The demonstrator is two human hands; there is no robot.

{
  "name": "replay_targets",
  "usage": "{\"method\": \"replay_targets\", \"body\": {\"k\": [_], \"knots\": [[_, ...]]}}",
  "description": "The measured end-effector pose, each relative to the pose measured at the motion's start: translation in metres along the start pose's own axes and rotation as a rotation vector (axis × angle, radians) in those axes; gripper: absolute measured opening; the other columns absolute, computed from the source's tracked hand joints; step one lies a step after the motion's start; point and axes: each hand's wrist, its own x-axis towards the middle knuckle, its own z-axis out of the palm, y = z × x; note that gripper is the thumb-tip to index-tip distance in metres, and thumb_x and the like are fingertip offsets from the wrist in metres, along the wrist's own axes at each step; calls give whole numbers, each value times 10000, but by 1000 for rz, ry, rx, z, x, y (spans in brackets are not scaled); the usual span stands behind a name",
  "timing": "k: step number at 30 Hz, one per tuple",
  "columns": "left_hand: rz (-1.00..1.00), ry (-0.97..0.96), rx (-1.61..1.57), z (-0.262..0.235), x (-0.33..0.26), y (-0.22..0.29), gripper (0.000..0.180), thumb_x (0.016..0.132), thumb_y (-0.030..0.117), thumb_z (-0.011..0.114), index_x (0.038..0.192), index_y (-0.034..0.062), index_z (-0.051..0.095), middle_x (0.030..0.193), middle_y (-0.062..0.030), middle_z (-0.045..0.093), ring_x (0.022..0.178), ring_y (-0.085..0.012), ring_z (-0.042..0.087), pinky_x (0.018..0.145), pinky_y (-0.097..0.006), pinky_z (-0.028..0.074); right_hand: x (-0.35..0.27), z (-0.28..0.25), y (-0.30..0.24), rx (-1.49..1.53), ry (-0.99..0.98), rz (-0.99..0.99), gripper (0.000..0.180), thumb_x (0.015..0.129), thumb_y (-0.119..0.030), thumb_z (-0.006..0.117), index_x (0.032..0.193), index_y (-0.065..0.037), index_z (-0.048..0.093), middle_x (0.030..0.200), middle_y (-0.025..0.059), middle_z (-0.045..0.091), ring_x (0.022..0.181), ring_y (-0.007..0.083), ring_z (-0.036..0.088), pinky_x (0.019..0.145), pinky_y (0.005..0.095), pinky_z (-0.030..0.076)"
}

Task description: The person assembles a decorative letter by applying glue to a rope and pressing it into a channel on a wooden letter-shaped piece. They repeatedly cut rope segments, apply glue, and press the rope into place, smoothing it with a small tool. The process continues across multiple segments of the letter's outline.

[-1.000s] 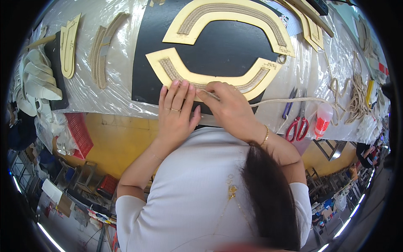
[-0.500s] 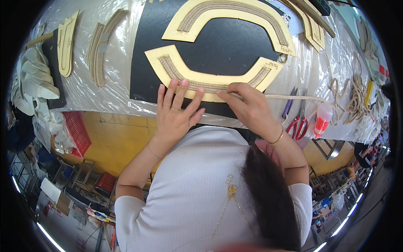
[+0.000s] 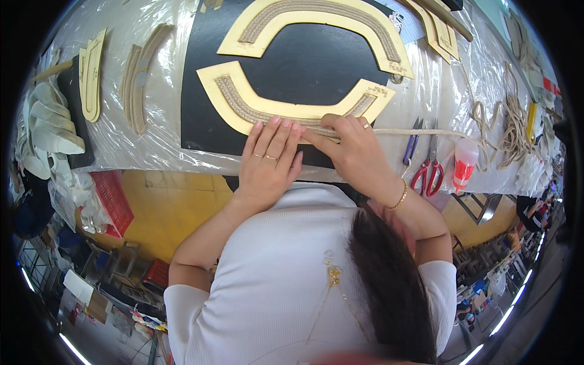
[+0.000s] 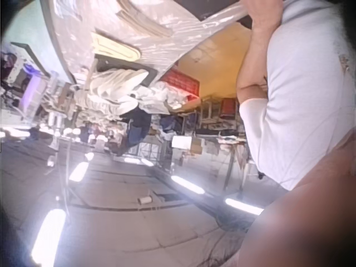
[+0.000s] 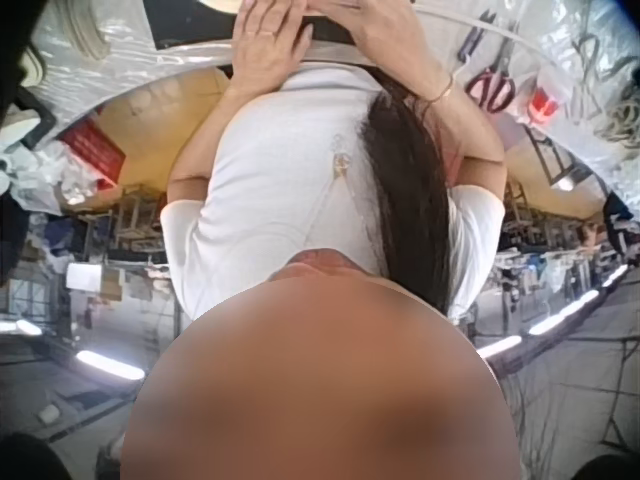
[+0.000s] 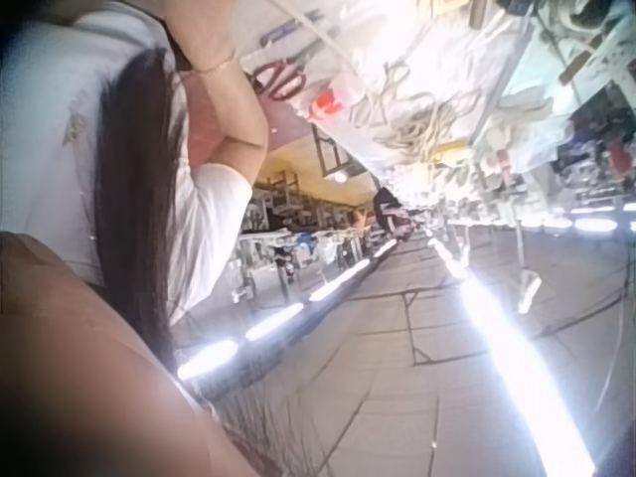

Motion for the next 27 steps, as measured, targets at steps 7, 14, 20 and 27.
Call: {"method": "replay_targets", "body": {"k": [7,14,20,27], "knots": [[25,-1,55,4,-2,-3,547,853,279,703,1374,162,585,1413,-115,491,1371,-298,414,1146,-504,317,-17,-2,19,90,97,-11,387,750,2,693,1115,-114,747,999,62,592,900,229,582,829,349,457],[39,0,118,5,-1,1,545,854,363,702,1380,281,583,1464,-124,403,1399,-316,342,1153,-516,296,-16,-8,25,43,64,-35,359,787,-46,656,1130,-117,732,1012,55,583,905,220,572,832,356,439],[41,51,-81,13,10,16,564,843,280,691,1382,162,578,1407,-132,452,1345,-313,407,1146,-517,312,-17,-15,21,-154,28,-43,340,818,-93,626,1143,-134,721,1009,46,580,905,207,570,822,356,411],[120,-44,17,8,8,7,540,843,231,677,1353,71,592,1353,-97,515,1310,-284,463,1137,-526,340,-28,-15,22,91,123,198,326,761,-103,766,1085,-120,731,886,29,586,796,197,562,771,341,396]]}}
